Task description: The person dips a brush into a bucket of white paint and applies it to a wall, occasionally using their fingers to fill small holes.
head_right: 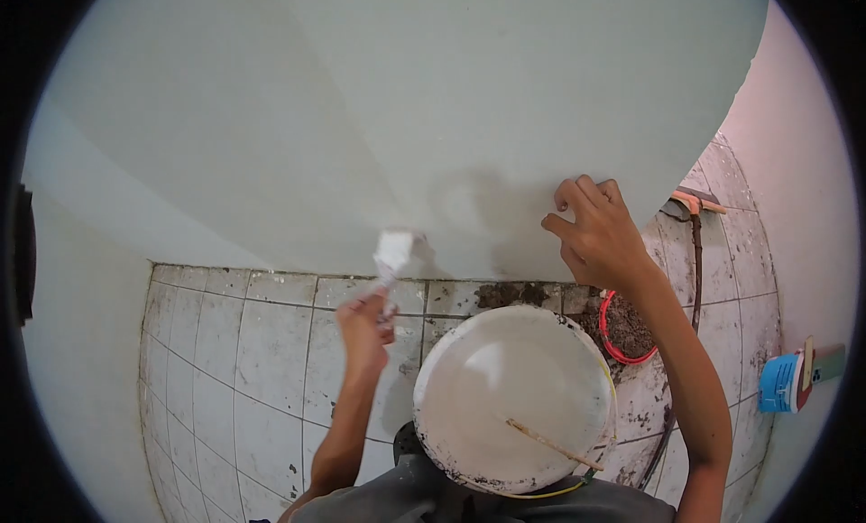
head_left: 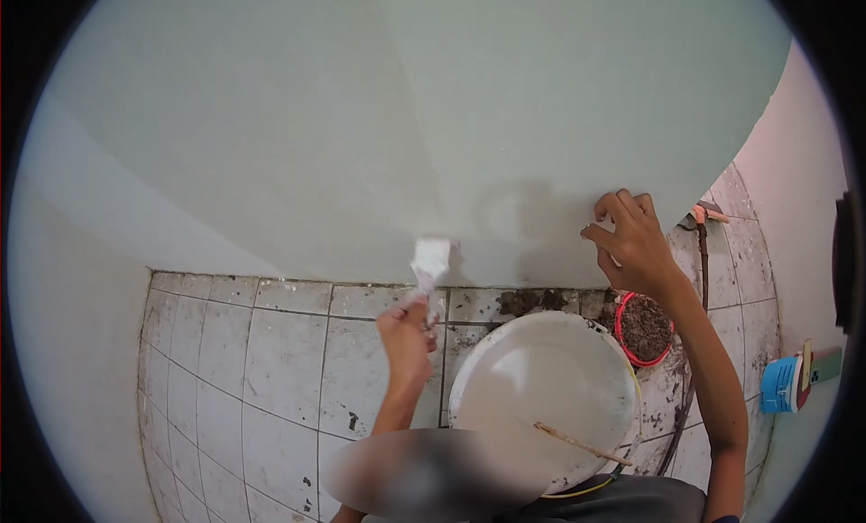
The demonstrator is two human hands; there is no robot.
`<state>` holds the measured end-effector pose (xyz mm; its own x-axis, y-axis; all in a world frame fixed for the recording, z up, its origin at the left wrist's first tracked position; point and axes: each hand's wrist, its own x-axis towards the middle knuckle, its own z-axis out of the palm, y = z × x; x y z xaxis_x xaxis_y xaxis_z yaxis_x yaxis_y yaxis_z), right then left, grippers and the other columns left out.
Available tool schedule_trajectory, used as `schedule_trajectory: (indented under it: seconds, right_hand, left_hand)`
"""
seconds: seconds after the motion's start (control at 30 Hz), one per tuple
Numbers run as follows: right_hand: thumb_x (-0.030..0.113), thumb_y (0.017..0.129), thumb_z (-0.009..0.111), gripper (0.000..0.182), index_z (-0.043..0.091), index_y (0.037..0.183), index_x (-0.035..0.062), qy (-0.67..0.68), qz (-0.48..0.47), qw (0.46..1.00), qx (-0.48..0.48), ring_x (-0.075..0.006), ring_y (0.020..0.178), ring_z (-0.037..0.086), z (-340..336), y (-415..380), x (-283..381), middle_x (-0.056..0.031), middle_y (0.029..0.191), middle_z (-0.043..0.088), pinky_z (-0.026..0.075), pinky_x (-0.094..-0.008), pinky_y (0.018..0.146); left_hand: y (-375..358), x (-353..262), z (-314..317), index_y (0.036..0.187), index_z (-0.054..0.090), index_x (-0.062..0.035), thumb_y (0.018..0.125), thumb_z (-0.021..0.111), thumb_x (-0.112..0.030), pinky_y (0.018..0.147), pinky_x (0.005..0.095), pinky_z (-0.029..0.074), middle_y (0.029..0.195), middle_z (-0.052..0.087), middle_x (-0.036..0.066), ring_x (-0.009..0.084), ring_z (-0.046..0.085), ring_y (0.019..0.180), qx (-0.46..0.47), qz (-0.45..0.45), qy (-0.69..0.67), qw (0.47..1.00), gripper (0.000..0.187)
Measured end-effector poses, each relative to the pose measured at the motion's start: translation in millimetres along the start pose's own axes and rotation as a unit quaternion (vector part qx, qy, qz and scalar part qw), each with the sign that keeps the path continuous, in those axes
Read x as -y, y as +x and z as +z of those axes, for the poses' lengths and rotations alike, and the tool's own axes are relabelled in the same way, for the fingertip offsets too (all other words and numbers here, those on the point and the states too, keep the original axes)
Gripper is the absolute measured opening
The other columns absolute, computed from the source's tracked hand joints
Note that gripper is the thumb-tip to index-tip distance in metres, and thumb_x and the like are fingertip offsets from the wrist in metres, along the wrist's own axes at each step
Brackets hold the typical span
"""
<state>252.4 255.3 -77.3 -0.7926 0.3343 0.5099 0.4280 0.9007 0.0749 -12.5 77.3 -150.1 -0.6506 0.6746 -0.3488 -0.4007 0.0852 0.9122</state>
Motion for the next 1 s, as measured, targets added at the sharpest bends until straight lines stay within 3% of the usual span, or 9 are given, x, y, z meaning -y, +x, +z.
schedule_trajectory:
  seconds: [0.13, 0.27, 0.33, 0.4, 0.53, 0.67, 0.8, 0.93, 1.0]
  right_hand:
    - [0.001, 0.059, 0.064, 0.027, 0.068, 0.086, 0.0066, -0.006, 0.002, 1.000, 0.006, -0.0239, 0.091, 0.051, 1.5, 0.0, 0.1, -0.0084, 0.095, 0.052, 0.037, -0.0384, 0.080]
    - [0.001, 0.059, 0.064, 0.028, 0.069, 0.086, 0.0065, -0.007, 0.006, 1.000, 0.009, -0.0239, 0.092, 0.050, 1.5, -0.7, 1.1, -0.0086, 0.095, 0.051, 0.037, -0.0382, 0.081]
    - [0.002, 0.059, 0.064, 0.028, 0.069, 0.087, 0.0065, -0.006, 0.006, 1.000, 0.013, -0.0240, 0.092, 0.050, -0.3, -0.5, 1.2, -0.0088, 0.095, 0.051, 0.037, -0.0382, 0.081]
    - [0.002, 0.060, 0.064, 0.028, 0.069, 0.087, 0.0065, -0.006, 0.004, 1.000, 0.014, -0.0241, 0.092, 0.050, -0.6, 0.1, 0.9, -0.0090, 0.095, 0.051, 0.037, -0.0381, 0.081]
    - [0.002, 0.060, 0.064, 0.028, 0.069, 0.088, 0.0066, -0.008, 0.000, 1.000, 0.015, -0.0240, 0.092, 0.050, 0.2, -1.9, 1.7, -0.0090, 0.095, 0.051, 0.037, -0.0379, 0.081]
    - [0.002, 0.061, 0.064, 0.028, 0.069, 0.088, 0.0069, -0.010, -0.004, 1.000, 0.021, -0.0239, 0.093, 0.050, -2.1, -1.0, 0.5, -0.0089, 0.096, 0.051, 0.037, -0.0379, 0.082]
    - [0.002, 0.061, 0.064, 0.029, 0.069, 0.089, 0.0073, -0.011, -0.005, 1.000, 0.020, -0.0236, 0.094, 0.050, -2.7, -1.4, 1.9, -0.0083, 0.097, 0.051, 0.037, -0.0380, 0.082]
    - [0.002, 0.061, 0.064, 0.030, 0.069, 0.090, 0.0081, -0.021, -0.010, 0.999, 0.030, -0.0228, 0.094, 0.050, -1.5, -3.5, -0.8, -0.0074, 0.097, 0.051, 0.037, -0.0383, 0.082]
    - [0.002, 0.061, 0.065, 0.030, 0.069, 0.090, 0.0085, -0.024, -0.010, 0.999, 0.032, -0.0224, 0.094, 0.050, -0.2, -4.3, -1.5, -0.0071, 0.097, 0.051, 0.038, -0.0384, 0.083]
  left_hand:
    - [-45.3, -76.1, 7.1, 0.093, 0.061, 0.0032, 0.094, 0.061, -0.016, 0.036, 0.0205, 0.022, 0.066, 0.058, 0.008, 0.0054, 0.038, 0.041, 0.067, 0.151, -0.067, 0.984, 0.019]
    - [-39.7, -73.9, 10.2, 0.097, 0.062, 0.0028, 0.096, 0.059, -0.016, 0.037, 0.0199, 0.023, 0.065, 0.057, 0.007, 0.0059, 0.039, 0.041, 0.062, 0.207, -0.092, 0.972, 0.019]
    - [-10.2, -26.3, 2.0, 0.095, 0.063, 0.0018, 0.096, 0.060, -0.017, 0.037, 0.0208, 0.025, 0.063, 0.056, 0.005, 0.0070, 0.041, 0.041, 0.037, 0.191, -0.050, 0.980, 0.019]
    - [24.0, 39.1, -17.8, 0.090, 0.064, 0.0005, 0.095, 0.060, -0.018, 0.036, 0.0229, 0.027, 0.062, 0.054, 0.004, 0.0083, 0.042, 0.041, 0.047, 0.088, -0.016, 0.995, 0.019]
    - [56.4, 137.7, -58.1, 0.084, 0.064, 0.0010, 0.096, 0.055, -0.013, 0.035, 0.0249, 0.029, 0.058, 0.048, 0.000, 0.0076, 0.042, 0.042, 0.011, -0.017, 0.109, 0.994, 0.020]
    - [54.4, 161.4, -74.4, 0.085, 0.066, 0.0021, 0.095, 0.056, -0.013, 0.035, 0.0255, 0.030, 0.056, 0.050, 0.001, 0.0093, 0.044, 0.042, -0.010, -0.093, 0.154, 0.984, 0.020]
    - [41.3, 115.2, -46.3, 0.090, 0.067, 0.0017, 0.094, 0.057, -0.013, 0.035, 0.0243, 0.029, 0.060, 0.054, 0.003, 0.0087, 0.044, 0.042, -0.011, -0.041, 0.110, 0.993, 0.018]
    - [-6.9, -9.6, -8.4, 0.094, 0.066, 0.0017, 0.095, 0.059, -0.014, 0.036, 0.0223, 0.026, 0.062, 0.054, 0.003, 0.0055, 0.041, 0.042, 0.017, 0.053, -0.012, 0.998, 0.017]
    - [-25.1, -42.1, -7.9, 0.091, 0.064, 0.0010, 0.096, 0.059, -0.015, 0.036, 0.0219, 0.025, 0.061, 0.054, 0.003, 0.0046, 0.039, 0.042, 0.049, 0.109, -0.051, 0.991, 0.017]
